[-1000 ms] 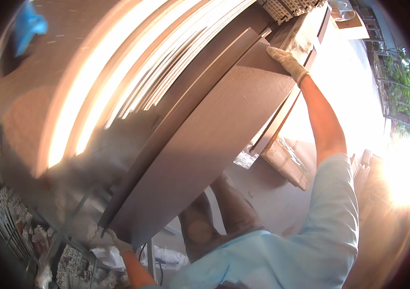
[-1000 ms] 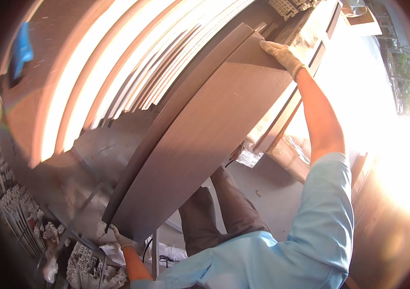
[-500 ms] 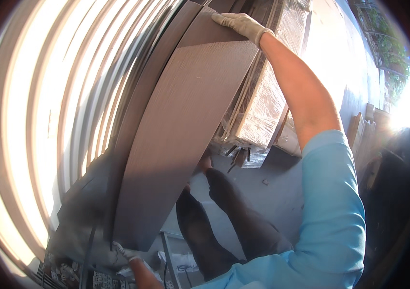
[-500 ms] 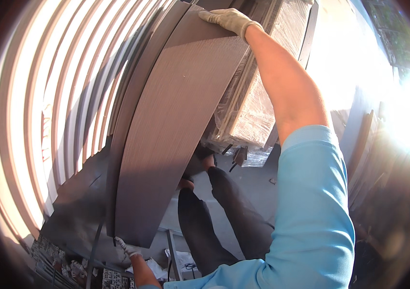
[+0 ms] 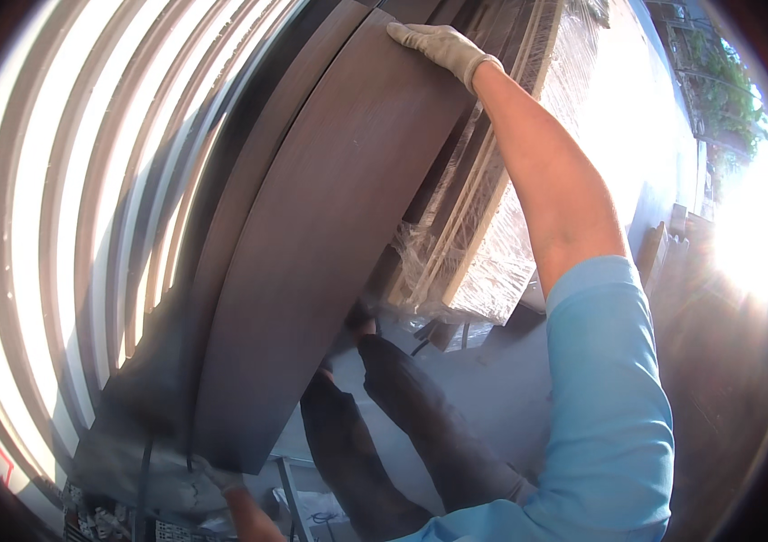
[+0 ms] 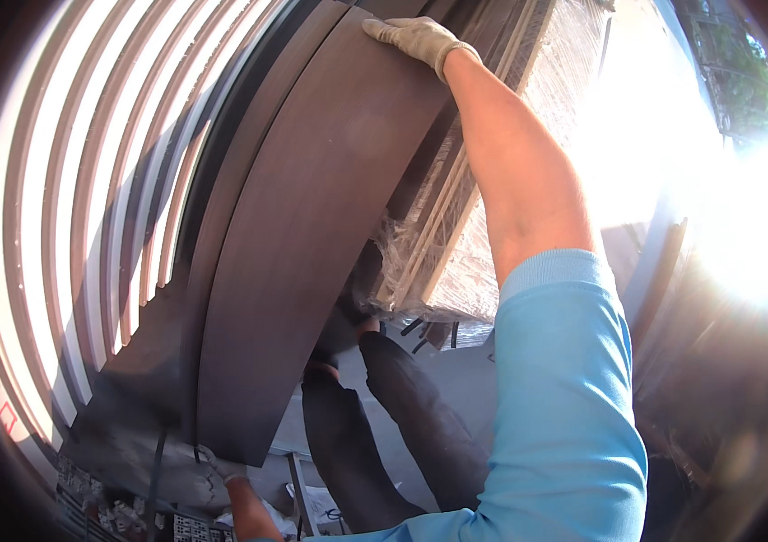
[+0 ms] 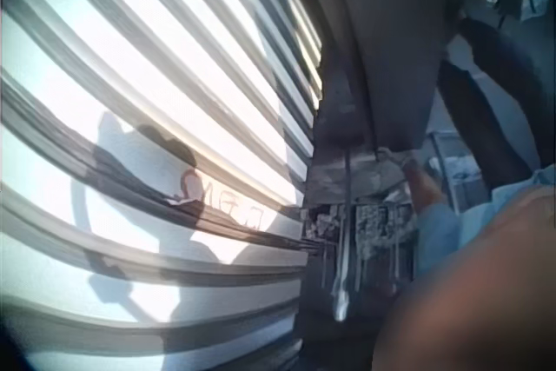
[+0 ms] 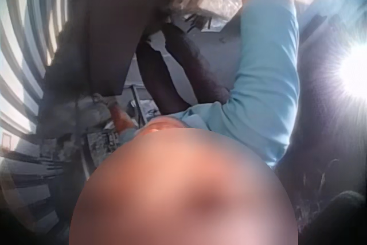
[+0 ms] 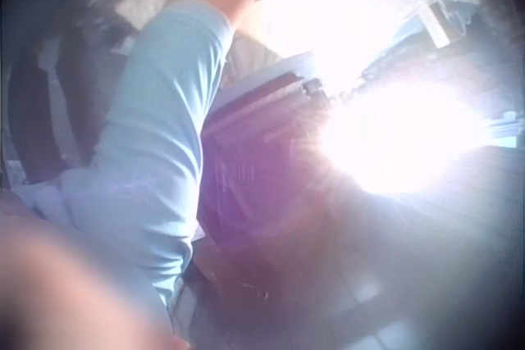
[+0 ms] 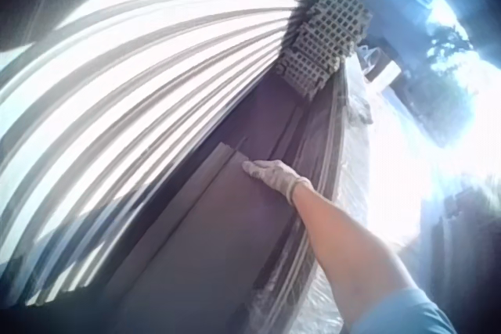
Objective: The person assembles large flat panels by inserting a black strip into grooves, then stacks the finished panels on a rack. The person repeats this process for multiple panels, handling each one individually.
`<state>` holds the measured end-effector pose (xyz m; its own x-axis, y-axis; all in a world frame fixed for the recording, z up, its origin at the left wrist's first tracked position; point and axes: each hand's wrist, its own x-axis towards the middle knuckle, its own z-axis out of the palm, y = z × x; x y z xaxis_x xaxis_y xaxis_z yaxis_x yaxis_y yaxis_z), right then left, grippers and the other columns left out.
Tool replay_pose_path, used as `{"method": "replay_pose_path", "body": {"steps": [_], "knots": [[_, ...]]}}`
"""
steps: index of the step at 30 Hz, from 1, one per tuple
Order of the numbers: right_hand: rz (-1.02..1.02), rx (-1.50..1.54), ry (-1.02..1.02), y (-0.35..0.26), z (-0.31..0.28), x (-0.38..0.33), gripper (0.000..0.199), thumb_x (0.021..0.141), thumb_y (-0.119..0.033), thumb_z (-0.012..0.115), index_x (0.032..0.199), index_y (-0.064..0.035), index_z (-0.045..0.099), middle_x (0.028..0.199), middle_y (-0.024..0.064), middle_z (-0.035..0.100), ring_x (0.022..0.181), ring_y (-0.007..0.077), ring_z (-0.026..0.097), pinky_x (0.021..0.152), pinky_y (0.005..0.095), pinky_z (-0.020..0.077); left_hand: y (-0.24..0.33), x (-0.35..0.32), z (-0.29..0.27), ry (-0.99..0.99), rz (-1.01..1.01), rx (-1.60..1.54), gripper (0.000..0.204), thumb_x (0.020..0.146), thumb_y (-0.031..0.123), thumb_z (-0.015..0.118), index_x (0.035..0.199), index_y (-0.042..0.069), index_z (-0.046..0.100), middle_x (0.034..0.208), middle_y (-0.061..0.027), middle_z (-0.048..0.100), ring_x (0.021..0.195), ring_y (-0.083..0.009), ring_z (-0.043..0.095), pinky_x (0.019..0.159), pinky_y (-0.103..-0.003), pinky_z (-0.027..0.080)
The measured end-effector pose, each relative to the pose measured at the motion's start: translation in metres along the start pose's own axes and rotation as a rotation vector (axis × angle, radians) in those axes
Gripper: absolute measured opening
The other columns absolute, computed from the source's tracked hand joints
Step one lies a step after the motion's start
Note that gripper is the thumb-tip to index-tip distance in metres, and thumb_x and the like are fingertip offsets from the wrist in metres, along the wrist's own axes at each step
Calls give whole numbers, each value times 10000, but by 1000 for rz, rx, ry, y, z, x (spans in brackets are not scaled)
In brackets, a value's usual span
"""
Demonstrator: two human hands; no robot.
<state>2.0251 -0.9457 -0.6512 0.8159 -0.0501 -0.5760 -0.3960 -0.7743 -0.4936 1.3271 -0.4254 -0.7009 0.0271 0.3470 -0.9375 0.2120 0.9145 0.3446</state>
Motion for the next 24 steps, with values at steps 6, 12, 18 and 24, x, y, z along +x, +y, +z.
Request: {"method": "replay_pose_path", "body": {"steps": [6, 12, 18, 24], "knots": [[-131, -31, -89, 5, -2, 38, 766, 886, -660, 570, 1403, -95, 554, 1368, 165, 588, 1308, 290, 522, 1123, 363, 354, 1, 32, -19, -148, -191, -358, 802, 944, 616, 513, 1498, 52, 374, 1534, -135, 380, 1400, -350, 342, 1178, -479, 228], [-123, -165, 35, -14, 6, 61, 701, 896, -602, 584, 1384, -99, 569, 1355, 162, 599, 1292, 324, 532, 1098, 377, 385, -6, 7, 26, -205, -30, -36, 778, 925, 591, 566, 1461, 43, 431, 1493, -135, 437, 1362, -341, 389, 1165, -479, 254], [-253, -554, 384, -56, 3, 37, 671, 868, -573, 627, 1365, -124, 568, 1384, 177, 530, 1279, 371, 503, 1070, 451, 423, -8, -10, 92, 132, -83, -144, 684, 966, 580, 501, 1459, 109, 447, 1524, -70, 416, 1384, -289, 369, 1179, -459, 249], [-442, -494, 375, -37, 42, -51, 573, 876, -548, 651, 1308, -172, 617, 1380, 96, 545, 1323, 328, 461, 1062, 456, 455, -25, -3, 127, -157, -33, -1, 735, 941, 633, 506, 1431, 87, 478, 1498, -65, 449, 1354, -303, 392, 1168, -449, 262]]}}
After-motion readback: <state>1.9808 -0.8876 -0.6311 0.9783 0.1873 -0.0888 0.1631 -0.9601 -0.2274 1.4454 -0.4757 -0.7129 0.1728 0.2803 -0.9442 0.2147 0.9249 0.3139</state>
